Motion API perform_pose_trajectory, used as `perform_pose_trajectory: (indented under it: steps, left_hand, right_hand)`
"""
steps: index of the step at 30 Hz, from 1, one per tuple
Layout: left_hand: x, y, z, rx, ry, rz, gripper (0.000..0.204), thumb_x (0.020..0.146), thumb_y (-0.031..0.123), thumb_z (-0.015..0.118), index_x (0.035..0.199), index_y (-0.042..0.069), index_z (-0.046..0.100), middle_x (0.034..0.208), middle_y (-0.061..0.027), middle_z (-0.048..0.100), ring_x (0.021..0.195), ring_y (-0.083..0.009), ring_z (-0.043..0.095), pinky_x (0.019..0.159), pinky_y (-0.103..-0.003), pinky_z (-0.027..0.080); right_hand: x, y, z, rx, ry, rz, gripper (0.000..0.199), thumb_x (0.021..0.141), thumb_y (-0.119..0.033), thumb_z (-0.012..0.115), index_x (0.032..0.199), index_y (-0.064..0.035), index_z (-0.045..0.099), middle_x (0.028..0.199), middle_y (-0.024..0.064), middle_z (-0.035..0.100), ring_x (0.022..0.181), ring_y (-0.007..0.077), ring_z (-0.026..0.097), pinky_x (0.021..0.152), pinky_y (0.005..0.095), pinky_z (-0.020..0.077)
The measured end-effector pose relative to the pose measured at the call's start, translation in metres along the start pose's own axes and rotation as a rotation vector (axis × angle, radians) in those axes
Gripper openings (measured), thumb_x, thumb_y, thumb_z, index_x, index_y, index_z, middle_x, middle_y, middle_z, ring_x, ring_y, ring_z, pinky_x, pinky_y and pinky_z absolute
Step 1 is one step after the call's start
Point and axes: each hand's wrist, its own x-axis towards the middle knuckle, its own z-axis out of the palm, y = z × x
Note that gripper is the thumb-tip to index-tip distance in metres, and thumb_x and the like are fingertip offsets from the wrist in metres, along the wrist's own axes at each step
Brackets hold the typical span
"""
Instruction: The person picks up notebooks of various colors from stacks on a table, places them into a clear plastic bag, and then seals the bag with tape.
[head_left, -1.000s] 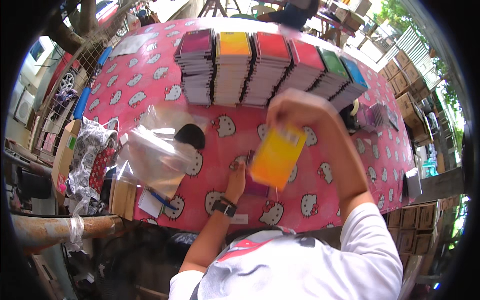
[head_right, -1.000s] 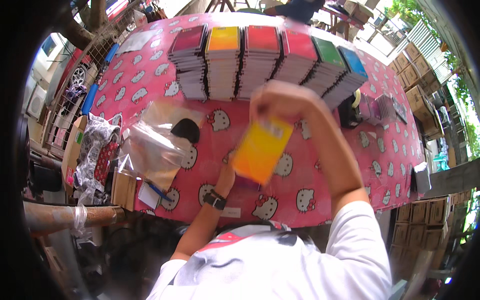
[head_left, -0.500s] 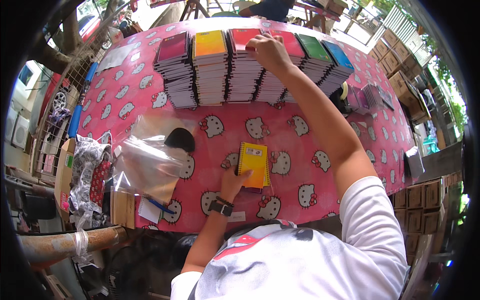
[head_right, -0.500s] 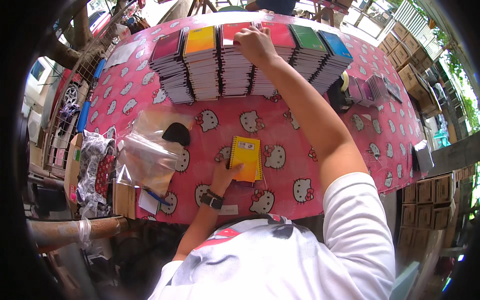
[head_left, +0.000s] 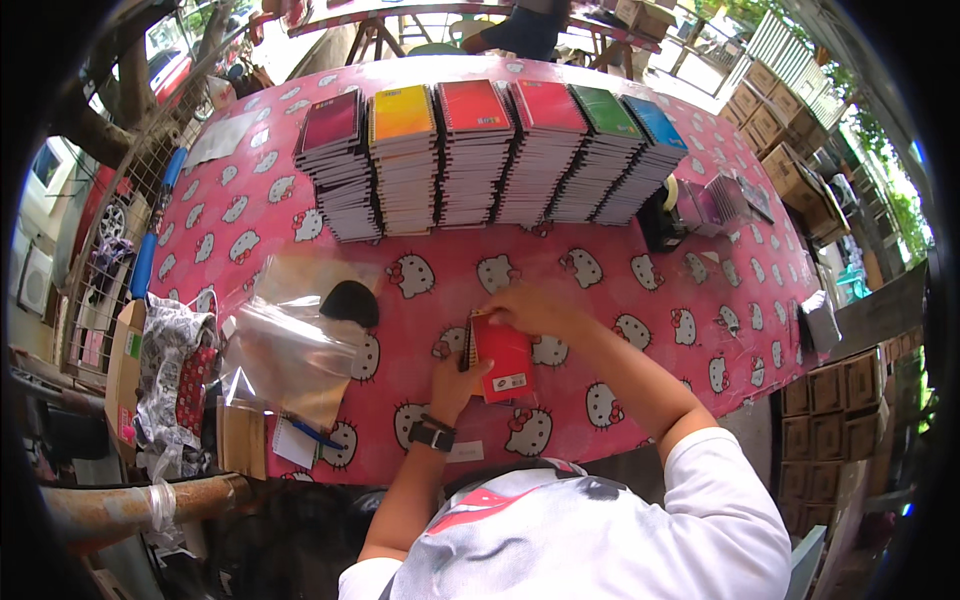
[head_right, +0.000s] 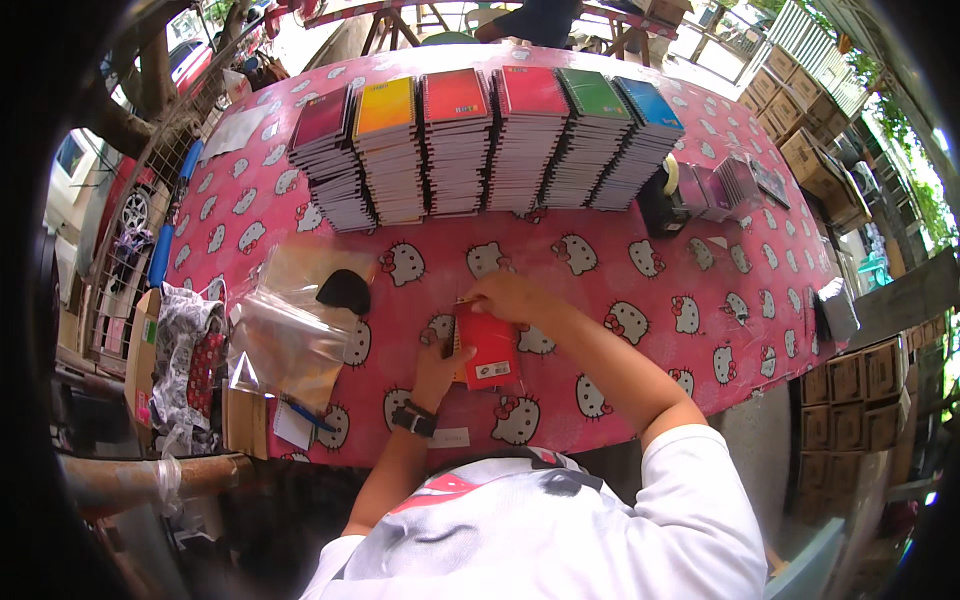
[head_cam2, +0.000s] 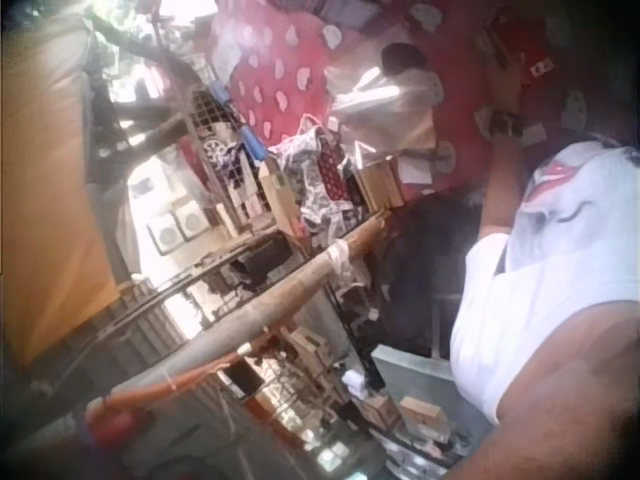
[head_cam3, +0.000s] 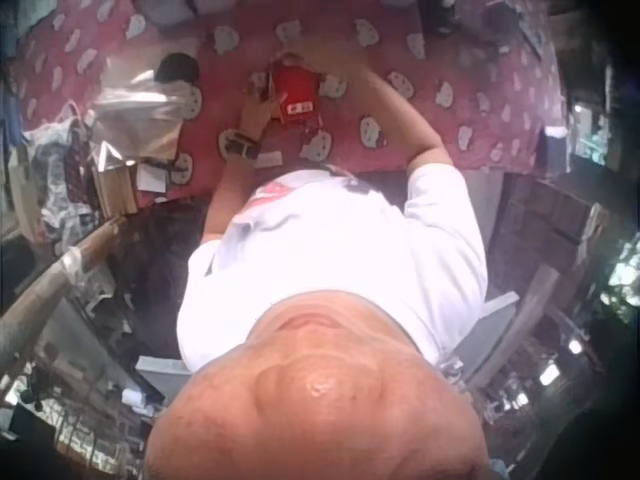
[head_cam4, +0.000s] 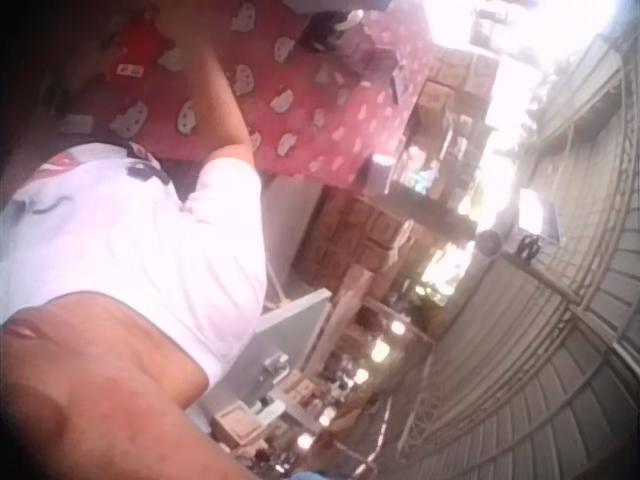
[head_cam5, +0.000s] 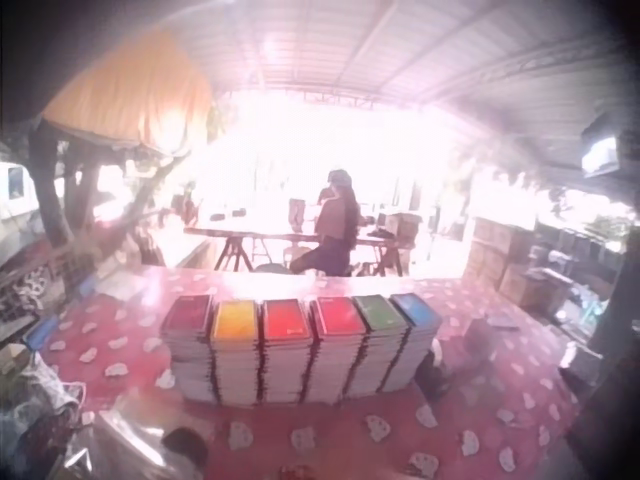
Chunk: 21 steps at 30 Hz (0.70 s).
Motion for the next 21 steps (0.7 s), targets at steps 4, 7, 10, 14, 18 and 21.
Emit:
perform_pose_trajectory:
  steps: [4, 7, 10, 14, 18, 21]
  left_hand:
    - [-0.002, -0.007, -0.006, 0.004, 0.049, -0.052, 0.048, 0.073, 0.036, 0.069, 0.092, -0.007, 0.06, 0.079, -0.0148, 0.066, 0.069, -0.021, 0.063, 0.062, -0.032, 0.047]
    - [-0.001, 0.01, -0.003, -0.022, 0.017, -0.063, 0.048, 0.073, 0.036, 0.069, 0.093, -0.007, 0.06, 0.079, -0.0155, 0.066, 0.07, -0.0205, 0.063, 0.062, -0.032, 0.048]
    - [-0.004, 0.017, -0.002, -0.023, 0.027, -0.081, 0.049, 0.073, 0.038, 0.069, 0.093, -0.007, 0.06, 0.079, -0.016, 0.066, 0.07, -0.0202, 0.064, 0.062, -0.032, 0.048]
    - [-0.009, 0.021, -0.001, 0.093, 0.053, 0.002, 0.053, 0.078, 0.045, 0.063, 0.093, -0.006, 0.06, 0.077, -0.0146, 0.065, 0.069, -0.0209, 0.062, 0.063, -0.033, 0.047]
    - [-0.004, 0.014, 0.0, -0.057, 0.186, 0.028, 0.062, 0.087, 0.054, 0.046, 0.093, -0.006, 0.058, 0.074, -0.0133, 0.062, 0.07, -0.0217, 0.058, 0.067, -0.033, 0.045]
    - [0.009, -0.035, -0.011, 0.016, 0.089, -0.307, 0.068, 0.09, 0.058, 0.033, 0.092, -0.006, 0.055, 0.079, -0.0117, 0.061, 0.074, -0.0199, 0.055, 0.07, -0.033, 0.043]
  right_hand:
    - [0.06, 0.005, -0.113, -0.169, 0.617, -0.087, 0.034, 0.07, -0.008, 0.066, 0.103, -0.0073, 0.061, 0.096, 0.011, 0.062, 0.092, 0.0274, 0.056, 0.086, 0.0377, 0.0413]
    - [0.074, 0.039, -0.177, -0.552, 0.857, 0.213, 0.027, 0.075, -0.017, 0.066, 0.1, -0.0104, 0.062, 0.095, 0.0096, 0.062, 0.092, 0.0254, 0.057, 0.083, 0.0368, 0.0421]
    - [0.073, 0.065, -0.18, -0.563, 0.587, 0.326, 0.024, 0.078, -0.016, 0.064, 0.101, -0.0099, 0.06, 0.09, 0.0095, 0.063, 0.092, 0.0253, 0.058, 0.085, 0.039, 0.0421]
    - [0.06, 0.059, -0.188, -0.508, 0.846, 0.141, 0.022, 0.079, -0.012, 0.061, 0.1, -0.0081, 0.056, 0.084, 0.0096, 0.062, 0.081, 0.0217, 0.061, 0.072, 0.0369, 0.0488]
    - [0.004, -0.015, -0.16, 0.521, 1.155, 0.32, 0.02, 0.076, -0.009, 0.061, 0.095, -0.0047, 0.053, 0.075, 0.0074, 0.057, 0.06, 0.0148, 0.057, 0.051, 0.0299, 0.0481]
    - [-0.033, -0.045, -0.073, 1.133, 0.88, 0.326, 0.035, 0.071, -0.01, 0.066, 0.1, -0.0025, 0.047, 0.079, 0.0075, 0.054, 0.06, 0.0125, 0.055, 0.043, 0.0223, 0.0416]
